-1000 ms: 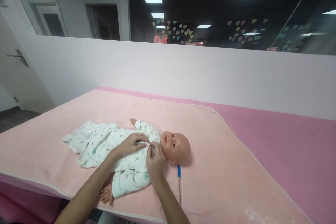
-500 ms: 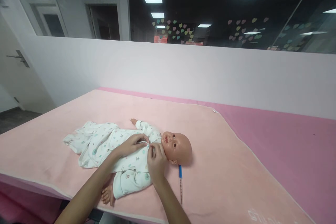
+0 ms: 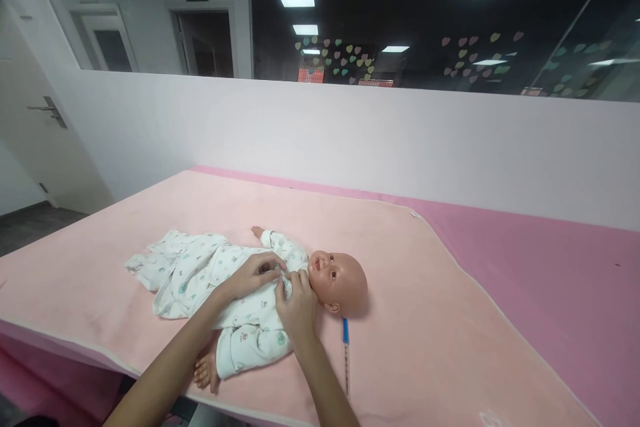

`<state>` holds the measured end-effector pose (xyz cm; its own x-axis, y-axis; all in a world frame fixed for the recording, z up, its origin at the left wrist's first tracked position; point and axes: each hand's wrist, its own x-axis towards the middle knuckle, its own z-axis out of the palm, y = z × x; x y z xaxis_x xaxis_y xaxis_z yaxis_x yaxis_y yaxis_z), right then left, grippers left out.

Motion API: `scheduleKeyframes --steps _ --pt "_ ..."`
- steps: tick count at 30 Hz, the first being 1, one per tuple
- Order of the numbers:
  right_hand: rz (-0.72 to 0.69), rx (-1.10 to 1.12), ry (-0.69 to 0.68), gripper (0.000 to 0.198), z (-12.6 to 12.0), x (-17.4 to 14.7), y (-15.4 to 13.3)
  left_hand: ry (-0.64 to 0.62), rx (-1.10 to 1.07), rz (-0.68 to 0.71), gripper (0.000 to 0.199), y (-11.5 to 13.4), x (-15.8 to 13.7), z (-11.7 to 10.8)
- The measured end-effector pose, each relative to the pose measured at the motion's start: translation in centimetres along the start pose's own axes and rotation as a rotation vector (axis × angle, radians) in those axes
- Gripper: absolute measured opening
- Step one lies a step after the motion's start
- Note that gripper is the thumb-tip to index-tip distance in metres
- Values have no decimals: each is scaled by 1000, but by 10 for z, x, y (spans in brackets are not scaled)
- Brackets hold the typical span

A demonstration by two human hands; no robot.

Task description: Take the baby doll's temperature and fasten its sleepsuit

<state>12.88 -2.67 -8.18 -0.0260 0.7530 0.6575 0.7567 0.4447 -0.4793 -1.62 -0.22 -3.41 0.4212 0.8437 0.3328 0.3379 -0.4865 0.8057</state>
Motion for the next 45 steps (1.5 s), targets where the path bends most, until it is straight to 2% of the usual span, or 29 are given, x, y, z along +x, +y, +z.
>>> scheduleKeyframes --steps 7,15,22,27,33,37,45 --pt "-24 -21 -56 12 1 -1 4 -64 -62 68 15 2 1 -2" --pt "-114 -5 -39 28 5 -4 18 -24 -66 16 19 4 0 -2" --pt "-130 37 -27 28 2 -3 17 12 -84 -14 24 1 0 -1" --pt "-113 88 15 25 1 -4 12 0 -51 -3 23 4 0 -1" --pt "12 171 63 21 -2 -3 3 -15 -40 13 22 5 -1 -2" --pt "25 162 98 14 -6 -1 -1 -18 -25 13 20 4 -1 -2" --pt "53 168 120 14 -6 -1 -3 -8 -23 4 19 4 -2 -2"
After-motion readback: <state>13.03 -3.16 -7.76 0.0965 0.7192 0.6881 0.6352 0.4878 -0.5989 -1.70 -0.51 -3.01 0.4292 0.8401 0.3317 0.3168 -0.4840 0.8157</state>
